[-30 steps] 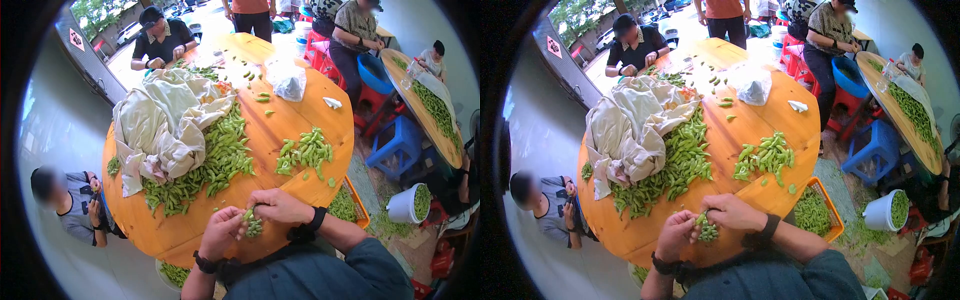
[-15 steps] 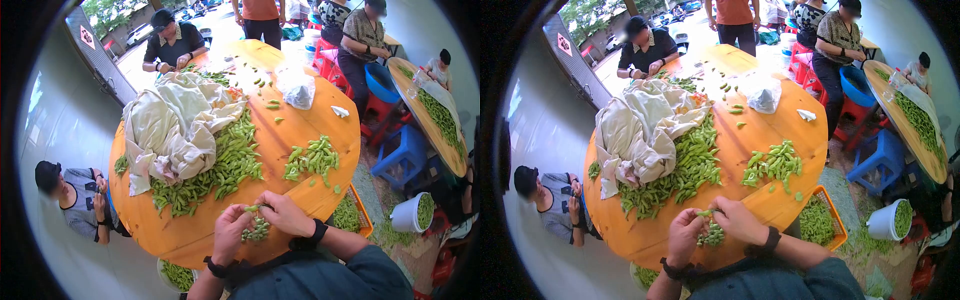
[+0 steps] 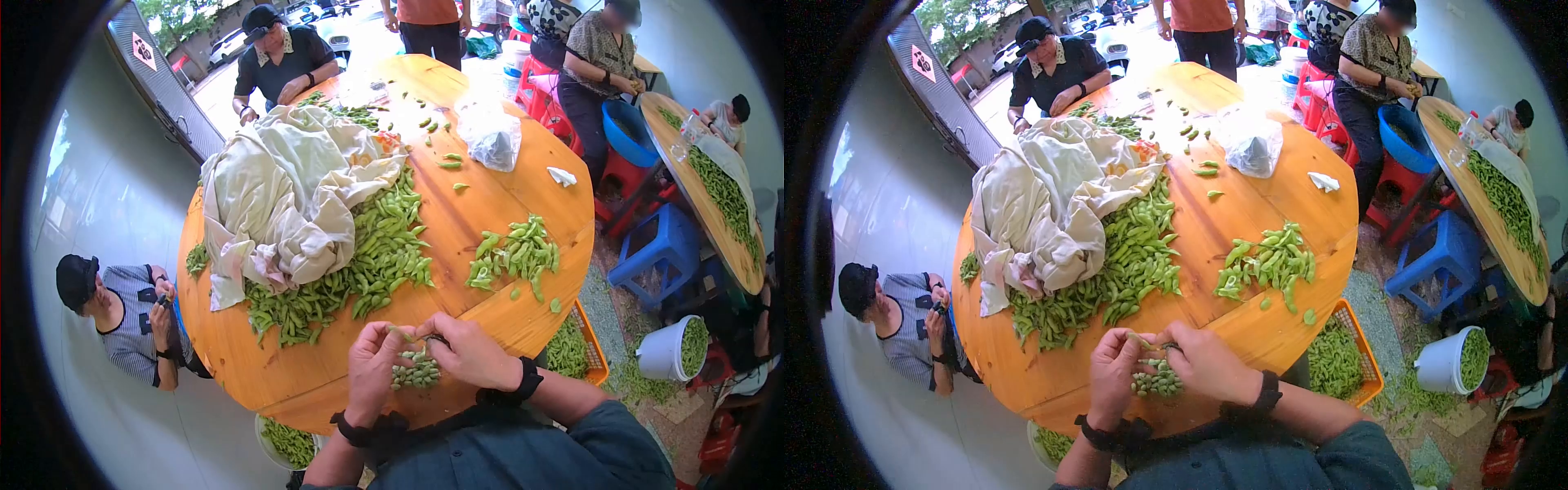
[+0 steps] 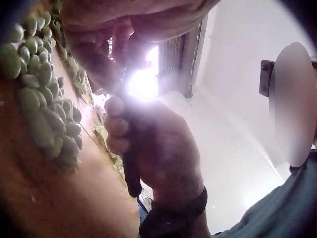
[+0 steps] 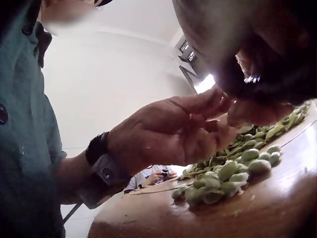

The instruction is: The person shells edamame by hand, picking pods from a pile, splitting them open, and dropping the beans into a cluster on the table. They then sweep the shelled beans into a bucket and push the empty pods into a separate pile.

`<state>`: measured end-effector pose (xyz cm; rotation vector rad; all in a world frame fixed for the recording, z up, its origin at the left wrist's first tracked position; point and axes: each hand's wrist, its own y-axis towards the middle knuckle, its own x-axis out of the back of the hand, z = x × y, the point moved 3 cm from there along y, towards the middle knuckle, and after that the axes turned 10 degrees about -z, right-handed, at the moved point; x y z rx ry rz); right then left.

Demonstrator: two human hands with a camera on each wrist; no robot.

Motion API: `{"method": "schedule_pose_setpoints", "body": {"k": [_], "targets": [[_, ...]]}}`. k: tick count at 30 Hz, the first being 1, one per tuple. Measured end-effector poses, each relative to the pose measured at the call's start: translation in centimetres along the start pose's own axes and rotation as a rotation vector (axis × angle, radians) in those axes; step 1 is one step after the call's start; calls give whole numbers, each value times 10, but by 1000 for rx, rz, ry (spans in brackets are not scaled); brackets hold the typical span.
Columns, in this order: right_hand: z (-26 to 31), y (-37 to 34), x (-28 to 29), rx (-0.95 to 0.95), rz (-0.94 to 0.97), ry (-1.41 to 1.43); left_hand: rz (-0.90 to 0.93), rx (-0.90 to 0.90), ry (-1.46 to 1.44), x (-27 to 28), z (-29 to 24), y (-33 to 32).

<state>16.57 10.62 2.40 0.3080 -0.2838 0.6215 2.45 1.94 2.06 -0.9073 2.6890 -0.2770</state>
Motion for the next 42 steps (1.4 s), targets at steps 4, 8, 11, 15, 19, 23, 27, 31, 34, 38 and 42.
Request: {"method": "schedule_pose_setpoints", "body": {"k": [4,8,11,15,19,23,27,31,34,38,42], "targets": [[3,0,1,7,12,-2,47,34,-18,9,6,5],[3,2,4,3,-7,-3,122,91,14,8,9,3],[2,4,4,-25,20,14,141,124,16,5,7,0],[0,4,4,-34,29,40,115,113,14,6,10,-1],[-1,4,5,-90,29,95,92,65,98,7,11,-1],[-10,5,3,-157,29,133,82,60,65,1,9,-5],[-12,6,4,-187,52,168,83,53,61,0,9,-4],[-8,5,5,-274,85,197,69,36,71,0,10,-4],[-14,5,4,-239,133,153,57,1,114,0,11,-5],[-13,5,3,-167,100,104,13,-71,193,-5,7,-10],[-7,4,2,-42,14,3,1,-267,350,-9,5,-15]]}}
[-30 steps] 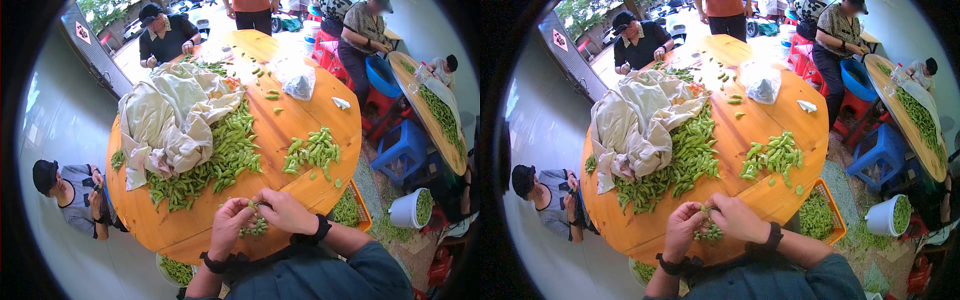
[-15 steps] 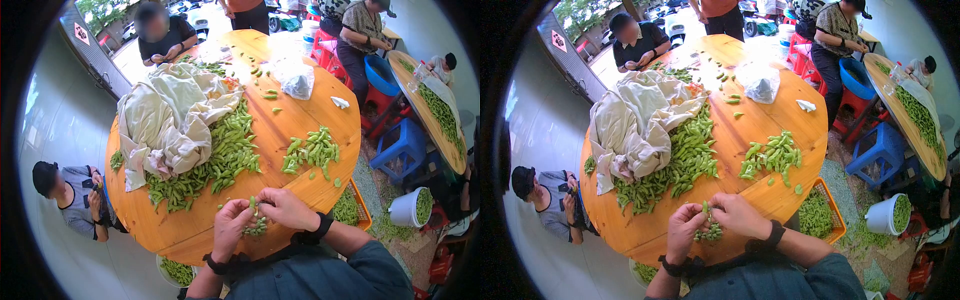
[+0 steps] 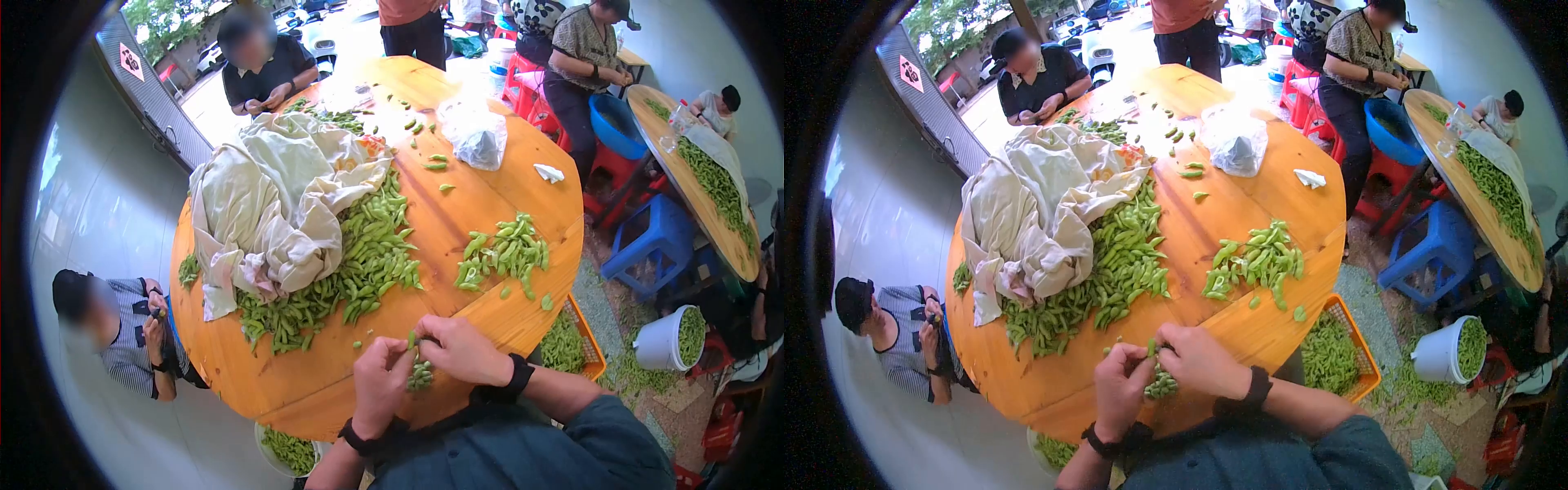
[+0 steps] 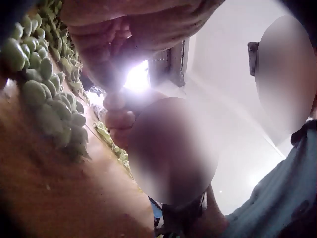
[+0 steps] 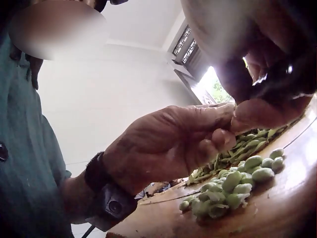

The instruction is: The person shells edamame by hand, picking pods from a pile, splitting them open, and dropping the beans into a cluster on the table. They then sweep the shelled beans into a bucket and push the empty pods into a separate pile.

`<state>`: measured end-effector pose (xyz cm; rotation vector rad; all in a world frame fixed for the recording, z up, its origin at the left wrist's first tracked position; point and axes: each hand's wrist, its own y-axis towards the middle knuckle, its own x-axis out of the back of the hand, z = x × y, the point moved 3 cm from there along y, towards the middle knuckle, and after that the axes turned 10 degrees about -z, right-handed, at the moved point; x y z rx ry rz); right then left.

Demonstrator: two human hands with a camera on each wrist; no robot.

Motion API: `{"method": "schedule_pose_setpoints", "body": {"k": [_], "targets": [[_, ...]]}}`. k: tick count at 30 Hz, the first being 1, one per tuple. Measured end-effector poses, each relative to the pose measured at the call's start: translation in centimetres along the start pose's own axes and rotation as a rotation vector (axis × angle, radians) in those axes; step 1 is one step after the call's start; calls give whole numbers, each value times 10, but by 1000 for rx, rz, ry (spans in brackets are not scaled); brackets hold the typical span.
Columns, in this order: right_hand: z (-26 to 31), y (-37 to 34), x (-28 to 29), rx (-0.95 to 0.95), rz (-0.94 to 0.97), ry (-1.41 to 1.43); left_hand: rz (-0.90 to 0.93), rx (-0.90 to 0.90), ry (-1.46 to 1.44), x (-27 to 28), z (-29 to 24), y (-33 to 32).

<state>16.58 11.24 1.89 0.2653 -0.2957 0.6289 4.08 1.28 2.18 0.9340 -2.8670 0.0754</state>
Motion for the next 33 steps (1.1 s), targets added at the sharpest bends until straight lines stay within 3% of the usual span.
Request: {"method": "schedule_pose_setpoints", "body": {"k": [3,7,10,12,16,17,19,20,22,23,25,26,28,32,33], "targets": [[3,-1,-3,29,-32,-48,-44,-455,385,-2,-5,-2],[6,1,-4,63,-31,-15,-59,-599,447,-2,-11,-4],[3,4,-2,87,13,4,-35,-590,435,2,-12,-2],[4,5,0,96,51,-2,92,190,-84,8,2,3],[-4,8,-3,91,111,-1,210,390,-296,14,5,15],[-7,8,-4,121,104,-27,216,381,-296,11,6,13],[-7,8,-2,97,126,-32,144,172,-67,8,3,9],[-8,7,-3,65,160,-31,143,173,-68,9,2,9],[-8,6,-3,62,165,14,156,-140,288,13,-7,9],[-7,6,-4,59,164,60,152,-134,289,13,-6,9],[-8,7,-6,54,136,67,75,-444,445,11,-12,8],[-8,8,-6,52,100,73,71,-433,449,9,-12,8],[-8,9,-8,69,87,52,23,-578,533,7,-15,6],[-10,10,-8,96,98,51,44,-475,491,12,-7,8],[-9,11,-6,98,100,53,105,-157,289,14,0,10]]}}
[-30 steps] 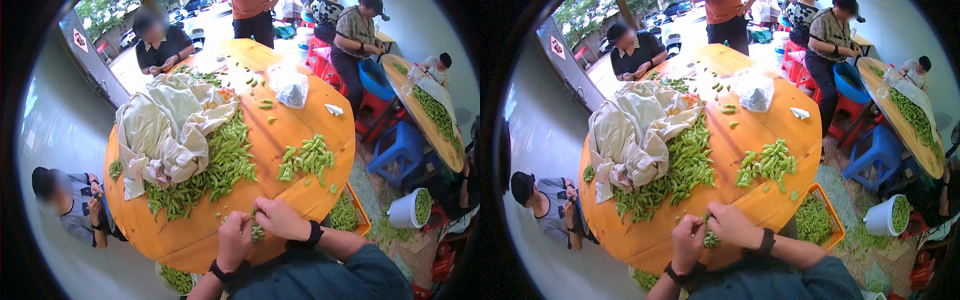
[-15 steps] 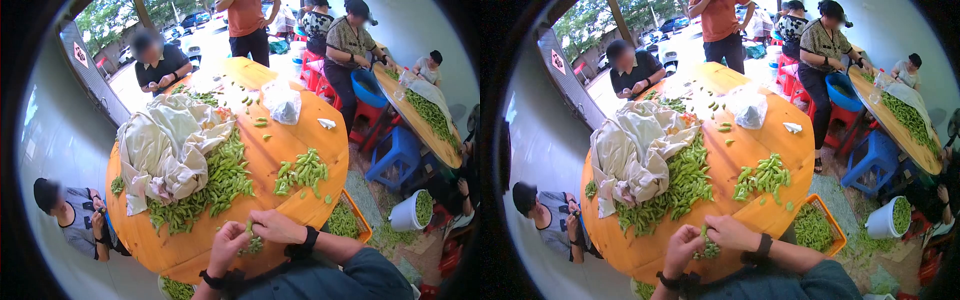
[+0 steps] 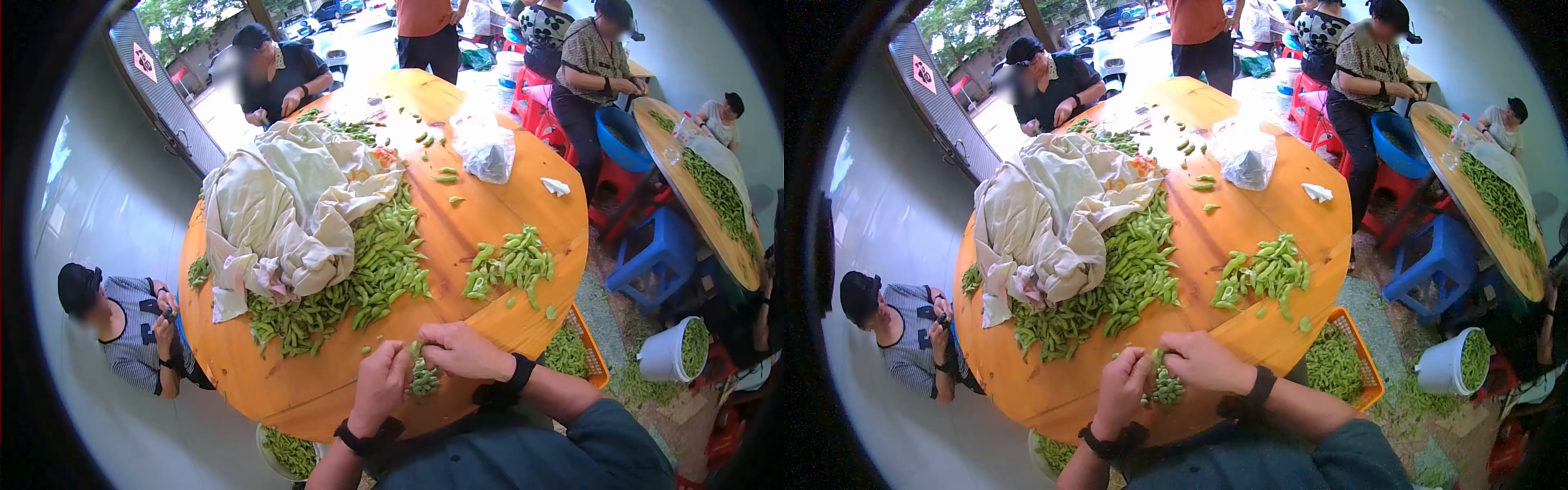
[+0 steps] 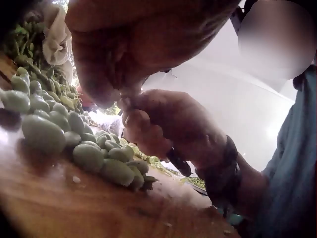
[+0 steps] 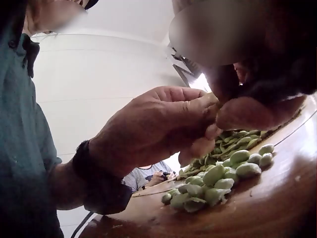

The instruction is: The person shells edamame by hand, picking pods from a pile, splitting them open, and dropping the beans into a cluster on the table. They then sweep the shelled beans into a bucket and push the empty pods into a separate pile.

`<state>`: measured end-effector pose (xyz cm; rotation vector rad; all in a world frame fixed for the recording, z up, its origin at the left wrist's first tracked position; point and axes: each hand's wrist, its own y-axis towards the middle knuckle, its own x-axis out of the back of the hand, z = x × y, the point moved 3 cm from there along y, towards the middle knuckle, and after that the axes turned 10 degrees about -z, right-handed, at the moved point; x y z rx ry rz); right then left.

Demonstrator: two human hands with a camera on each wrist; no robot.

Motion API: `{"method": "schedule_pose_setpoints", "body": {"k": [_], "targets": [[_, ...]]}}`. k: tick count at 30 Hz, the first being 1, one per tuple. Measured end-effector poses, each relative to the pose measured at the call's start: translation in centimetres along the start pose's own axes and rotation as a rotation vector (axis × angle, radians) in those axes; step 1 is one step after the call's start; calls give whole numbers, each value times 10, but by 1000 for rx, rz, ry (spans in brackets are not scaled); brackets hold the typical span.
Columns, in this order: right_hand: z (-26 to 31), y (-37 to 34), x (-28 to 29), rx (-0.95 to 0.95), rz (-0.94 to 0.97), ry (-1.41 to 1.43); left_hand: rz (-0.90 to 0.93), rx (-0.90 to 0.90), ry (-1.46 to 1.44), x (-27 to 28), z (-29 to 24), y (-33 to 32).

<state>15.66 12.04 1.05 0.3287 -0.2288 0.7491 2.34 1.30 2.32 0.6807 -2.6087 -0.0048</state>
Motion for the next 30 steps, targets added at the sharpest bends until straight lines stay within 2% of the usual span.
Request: {"method": "schedule_pose_setpoints", "body": {"k": [1,2,4,5,9,12,14,16,17,19,21,23,24,26,27,29,30], "targets": [[0,-1,1,-135,71,114,87,294,-227,-2,8,-1],[-1,-1,1,-272,142,227,87,295,-228,0,9,0],[-2,1,3,-346,197,314,180,533,-558,-2,15,0],[-3,1,2,-419,252,401,181,533,-557,-3,16,1],[-3,3,3,-401,253,327,194,527,-563,-4,12,3],[-1,2,2,-286,130,219,201,518,-500,-4,9,3],[2,1,3,-113,-14,192,214,523,-489,-5,13,1],[-4,1,-2,-57,-5,153,215,593,-547,-8,25,1],[-5,0,-1,-7,4,113,245,569,-555,-9,20,3],[-1,1,3,28,-76,5,102,526,-255,-5,6,5],[-2,0,1,65,-44,-15,-98,359,-322,-8,8,3],[-2,-1,-2,72,-39,-17,-157,5,-129,-4,-1,1],[-3,-1,-3,70,-84,-44,-119,-26,-148,-3,-4,0],[-4,-1,-4,68,-21,-8,-88,-66,89,-1,-7,-4],[0,-2,1,66,-51,-23,-66,-89,79,-4,-6,-4],[6,-2,3,39,5,26,-75,-307,197,-4,-4,-8],[4,-3,1,67,-1,22,-70,-347,220,-6,-5,-7]]}}
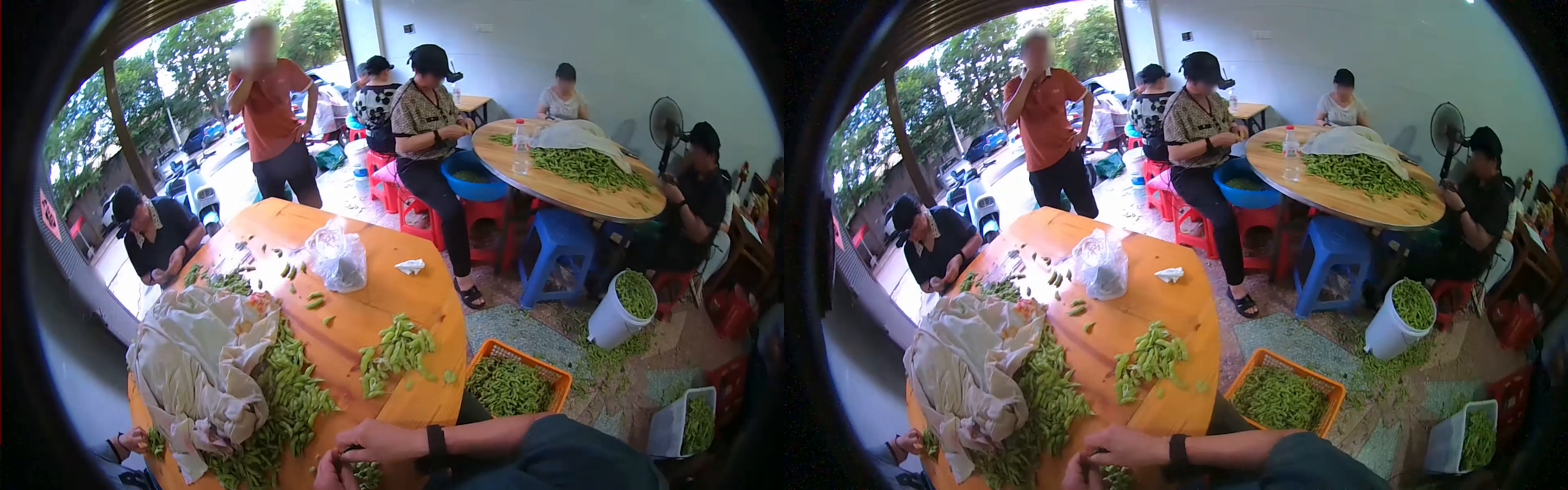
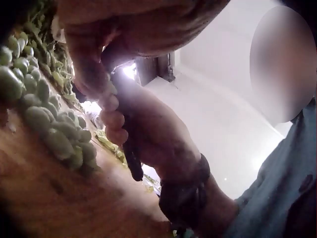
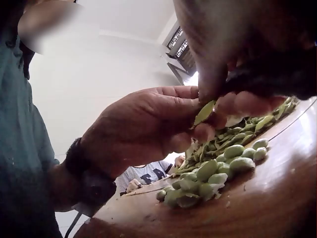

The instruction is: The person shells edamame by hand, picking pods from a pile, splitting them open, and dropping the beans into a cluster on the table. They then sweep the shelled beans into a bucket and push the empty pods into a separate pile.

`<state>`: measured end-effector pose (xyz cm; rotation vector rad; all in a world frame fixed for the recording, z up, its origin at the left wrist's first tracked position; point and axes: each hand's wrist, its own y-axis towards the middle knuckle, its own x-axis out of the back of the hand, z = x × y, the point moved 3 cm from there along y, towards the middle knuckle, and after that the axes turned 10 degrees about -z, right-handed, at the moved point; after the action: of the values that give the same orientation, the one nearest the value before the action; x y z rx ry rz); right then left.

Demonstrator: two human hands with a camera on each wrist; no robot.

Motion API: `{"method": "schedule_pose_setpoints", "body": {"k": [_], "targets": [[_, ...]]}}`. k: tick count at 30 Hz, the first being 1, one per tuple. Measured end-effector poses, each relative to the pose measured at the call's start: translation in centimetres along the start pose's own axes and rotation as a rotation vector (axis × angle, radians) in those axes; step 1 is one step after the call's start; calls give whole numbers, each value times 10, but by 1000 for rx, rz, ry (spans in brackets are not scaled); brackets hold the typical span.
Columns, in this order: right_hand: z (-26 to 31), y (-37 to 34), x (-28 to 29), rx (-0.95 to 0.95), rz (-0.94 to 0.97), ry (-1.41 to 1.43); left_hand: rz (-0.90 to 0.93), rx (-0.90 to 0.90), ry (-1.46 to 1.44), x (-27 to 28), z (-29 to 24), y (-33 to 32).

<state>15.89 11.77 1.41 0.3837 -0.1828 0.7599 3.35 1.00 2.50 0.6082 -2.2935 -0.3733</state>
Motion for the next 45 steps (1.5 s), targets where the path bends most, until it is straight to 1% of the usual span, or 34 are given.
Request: {"method": "schedule_pose_setpoints", "body": {"k": [4,6,7,9,10,12,13,15,19,22,24,25,27,28,30,31,33,34,36,37,38,39,40,41,43,45], "targets": [[-1,-1,-3,39,-24,18,24,-64,58,2,-9,0],[-3,-1,-5,27,-42,-11,-24,-35,-45,2,-7,1],[-4,-1,-6,25,-50,-10,-16,-39,-46,1,-2,-2],[-7,-3,-9,66,-74,-32,31,434,-465,-3,18,-6],[-9,-2,-8,60,-85,-32,44,432,-465,-2,19,-4],[-9,-2,-8,62,-72,60,82,591,-752,2,19,-1],[-8,-3,-7,57,-81,61,93,592,-750,4,18,2],[-3,-3,-4,56,-62,112,175,645,-803,4,14,5],[2,-2,0,57,-25,88,193,681,-825,6,7,8],[3,0,2,30,-35,153,237,724,-825,7,6,10],[9,1,6,52,-7,120,248,781,-862,6,9,8],[7,1,4,52,-4,123,245,784,-861,4,10,7],[0,2,0,60,4,73,160,758,-845,0,15,5],[-3,2,-3,59,9,76,156,762,-843,-3,17,3],[-7,1,-7,54,-47,54,86,693,-767,-4,17,4],[-9,1,-8,53,-42,58,81,697,-764,-3,14,4],[-12,-1,-10,45,-54,-11,95,621,-630,-2,3,6],[-12,-1,-11,41,-42,1,86,636,-623,-2,-4,8],[-12,0,-10,40,-33,-182,91,613,-534,1,-14,9],[-10,-1,-10,38,-6,-159,71,639,-518,0,-3,5],[-8,-2,-7,35,-37,-182,114,681,-570,-10,17,2],[-6,-3,-5,34,-60,-200,149,729,-621,-12,24,-2],[-6,-2,-4,28,-51,-230,144,685,-581,-12,28,-6],[-8,-1,-4,25,-36,-255,136,648,-534,-10,19,1],[-7,-1,-4,20,-84,-215,144,659,-529,-6,9,4],[-6,-1,0,-47,-56,-179,157,623,-435,-2,6,5]]}}
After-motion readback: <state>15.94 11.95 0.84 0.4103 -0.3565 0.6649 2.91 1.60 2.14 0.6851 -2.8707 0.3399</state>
